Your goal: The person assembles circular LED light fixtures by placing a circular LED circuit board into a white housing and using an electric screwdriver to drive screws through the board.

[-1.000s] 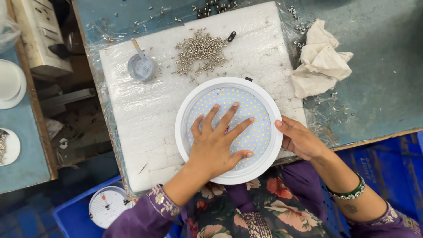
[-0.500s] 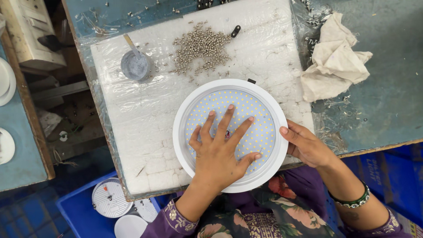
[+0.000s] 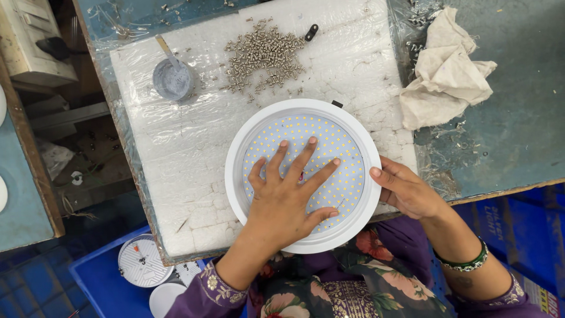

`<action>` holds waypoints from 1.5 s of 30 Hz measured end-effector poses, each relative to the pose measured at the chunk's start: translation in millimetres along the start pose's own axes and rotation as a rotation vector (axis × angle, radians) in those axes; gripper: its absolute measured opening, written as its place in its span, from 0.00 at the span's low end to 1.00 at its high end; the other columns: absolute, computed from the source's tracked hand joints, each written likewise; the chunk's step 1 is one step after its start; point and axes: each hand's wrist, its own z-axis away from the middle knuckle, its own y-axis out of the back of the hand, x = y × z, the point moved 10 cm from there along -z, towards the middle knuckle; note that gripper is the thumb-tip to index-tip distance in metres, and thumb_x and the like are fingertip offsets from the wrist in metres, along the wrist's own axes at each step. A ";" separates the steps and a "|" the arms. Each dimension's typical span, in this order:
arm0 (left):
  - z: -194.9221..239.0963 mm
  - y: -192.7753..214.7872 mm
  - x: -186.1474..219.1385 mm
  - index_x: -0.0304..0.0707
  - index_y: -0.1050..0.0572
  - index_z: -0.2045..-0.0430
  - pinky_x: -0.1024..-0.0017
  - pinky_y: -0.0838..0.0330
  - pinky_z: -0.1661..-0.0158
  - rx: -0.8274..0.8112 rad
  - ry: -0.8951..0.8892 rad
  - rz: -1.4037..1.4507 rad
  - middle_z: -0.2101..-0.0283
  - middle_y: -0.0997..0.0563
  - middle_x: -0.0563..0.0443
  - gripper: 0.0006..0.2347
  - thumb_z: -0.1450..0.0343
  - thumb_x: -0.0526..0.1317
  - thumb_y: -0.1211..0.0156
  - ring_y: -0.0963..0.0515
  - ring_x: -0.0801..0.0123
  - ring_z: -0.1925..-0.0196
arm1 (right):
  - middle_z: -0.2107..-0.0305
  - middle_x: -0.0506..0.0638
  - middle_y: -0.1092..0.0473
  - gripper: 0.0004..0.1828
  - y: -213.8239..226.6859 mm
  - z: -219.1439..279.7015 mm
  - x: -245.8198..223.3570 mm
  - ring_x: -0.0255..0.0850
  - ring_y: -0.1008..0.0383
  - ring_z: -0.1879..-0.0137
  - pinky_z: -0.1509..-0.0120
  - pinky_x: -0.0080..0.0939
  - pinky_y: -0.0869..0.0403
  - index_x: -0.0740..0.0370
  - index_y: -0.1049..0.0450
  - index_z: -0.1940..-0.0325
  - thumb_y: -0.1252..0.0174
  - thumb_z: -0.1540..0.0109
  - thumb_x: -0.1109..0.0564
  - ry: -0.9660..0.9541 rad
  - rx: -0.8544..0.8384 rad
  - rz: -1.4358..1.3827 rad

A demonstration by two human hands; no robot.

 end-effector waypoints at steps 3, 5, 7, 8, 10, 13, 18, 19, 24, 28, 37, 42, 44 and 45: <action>-2.4 -0.5 -0.7 0.69 0.32 0.35 0.37 0.57 0.37 -0.016 -0.045 0.000 0.25 0.43 0.50 0.32 0.36 0.66 0.40 0.47 0.39 0.27 | 0.41 0.58 0.30 0.34 -1.9 0.3 -1.6 0.45 0.25 0.40 0.38 0.49 0.25 0.67 0.41 0.27 0.50 0.33 0.47 0.004 -0.002 -0.003; -3.0 -1.0 -1.1 0.69 0.32 0.35 0.37 0.57 0.37 -0.023 -0.063 0.001 0.25 0.43 0.50 0.32 0.36 0.67 0.40 0.47 0.39 0.27 | 0.41 0.58 0.30 0.34 -3.2 0.6 -2.4 0.45 0.25 0.39 0.37 0.49 0.25 0.67 0.41 0.27 0.50 0.34 0.47 0.009 -0.007 -0.008; -2.9 -0.9 -0.9 0.69 0.32 0.35 0.38 0.57 0.36 -0.018 -0.073 -0.003 0.25 0.43 0.50 0.32 0.36 0.67 0.40 0.46 0.40 0.26 | 0.41 0.58 0.30 0.34 -3.6 0.8 -3.6 0.45 0.25 0.39 0.37 0.49 0.25 0.67 0.41 0.27 0.50 0.33 0.47 0.017 -0.009 -0.012; -2.8 -1.0 -1.4 0.69 0.32 0.36 0.38 0.57 0.36 -0.014 -0.065 -0.008 0.25 0.43 0.51 0.32 0.37 0.67 0.40 0.46 0.40 0.26 | 0.41 0.58 0.30 0.34 -4.0 0.8 -4.0 0.45 0.25 0.40 0.37 0.50 0.25 0.68 0.41 0.27 0.50 0.33 0.47 0.020 -0.010 -0.013; -2.5 -0.8 -1.6 0.70 0.32 0.36 0.38 0.57 0.36 -0.004 -0.045 -0.020 0.25 0.42 0.51 0.32 0.37 0.67 0.40 0.46 0.41 0.26 | 0.41 0.59 0.30 0.34 -4.2 0.7 -4.9 0.46 0.25 0.40 0.38 0.50 0.24 0.68 0.41 0.27 0.50 0.33 0.47 0.021 -0.011 -0.014; -2.0 -0.3 -1.7 0.69 0.33 0.35 0.38 0.56 0.36 0.001 -0.007 -0.012 0.25 0.43 0.50 0.33 0.37 0.67 0.39 0.46 0.41 0.27 | 0.41 0.59 0.30 0.34 -4.4 0.8 -5.0 0.46 0.24 0.40 0.38 0.50 0.24 0.68 0.41 0.27 0.50 0.33 0.47 0.017 -0.010 -0.008; -1.8 1.0 -2.7 0.69 0.33 0.35 0.38 0.56 0.37 -0.008 0.002 -0.019 0.25 0.43 0.50 0.34 0.38 0.67 0.39 0.45 0.41 0.27 | 0.41 0.59 0.30 0.34 -6.3 1.5 -7.0 0.46 0.25 0.40 0.38 0.49 0.24 0.69 0.41 0.27 0.50 0.33 0.47 0.018 -0.018 -0.010; -1.7 1.3 -2.9 0.69 0.34 0.35 0.38 0.55 0.37 -0.010 0.000 -0.025 0.25 0.43 0.50 0.34 0.38 0.67 0.39 0.45 0.40 0.27 | 0.41 0.59 0.30 0.34 -6.5 1.5 -7.2 0.46 0.25 0.40 0.38 0.49 0.24 0.69 0.41 0.27 0.50 0.33 0.47 0.015 -0.015 -0.006; -1.9 1.7 -2.0 0.70 0.33 0.35 0.37 0.55 0.37 -0.016 -0.015 -0.032 0.26 0.42 0.50 0.34 0.38 0.67 0.39 0.45 0.40 0.27 | 0.41 0.59 0.29 0.34 -7.3 1.0 -9.0 0.46 0.25 0.40 0.38 0.49 0.24 0.69 0.41 0.28 0.49 0.34 0.47 0.016 -0.018 0.005; 1.0 -0.7 -3.6 0.71 0.33 0.36 0.37 0.55 0.38 -0.021 -0.015 -0.045 0.26 0.42 0.50 0.34 0.39 0.67 0.39 0.45 0.41 0.27 | 0.42 0.60 0.29 0.33 -7.5 -0.4 -8.2 0.46 0.24 0.41 0.38 0.50 0.24 0.70 0.41 0.28 0.49 0.33 0.48 0.024 -0.033 -0.003; 0.0 -0.4 -4.3 0.71 0.33 0.36 0.36 0.55 0.38 0.015 -0.013 -0.044 0.25 0.43 0.52 0.34 0.40 0.68 0.39 0.46 0.41 0.27 | 0.43 0.59 0.28 0.32 -1.6 -5.7 -8.9 0.45 0.24 0.42 0.38 0.47 0.24 0.71 0.39 0.29 0.49 0.32 0.49 0.058 -0.031 0.003; 16.8 25.3 -13.2 0.57 0.34 0.32 0.46 0.53 0.32 0.082 -0.029 0.234 0.25 0.39 0.48 0.31 0.31 0.61 0.40 0.42 0.47 0.24 | 0.47 0.58 0.26 0.30 -6.0 19.4 -40.2 0.40 0.23 0.48 0.45 0.41 0.25 0.65 0.34 0.27 0.49 0.30 0.47 0.254 0.129 0.345; 33.8 37.6 -27.5 0.49 0.34 0.32 0.51 0.52 0.30 0.124 0.019 0.298 0.26 0.36 0.47 0.30 0.28 0.57 0.39 0.40 0.50 0.23 | 0.53 0.58 0.21 0.30 -5.0 56.3 -69.6 0.42 0.18 0.51 0.44 0.39 0.20 0.60 0.32 0.26 0.49 0.30 0.45 0.429 0.288 0.607; 43.8 43.4 -34.8 0.45 0.33 0.33 0.52 0.52 0.31 0.163 0.055 0.248 0.27 0.35 0.47 0.30 0.29 0.56 0.38 0.38 0.51 0.24 | 0.48 0.56 0.24 0.28 -14.5 74.9 -88.6 0.42 0.21 0.45 0.41 0.38 0.21 0.58 0.32 0.28 0.49 0.29 0.44 0.586 0.365 0.797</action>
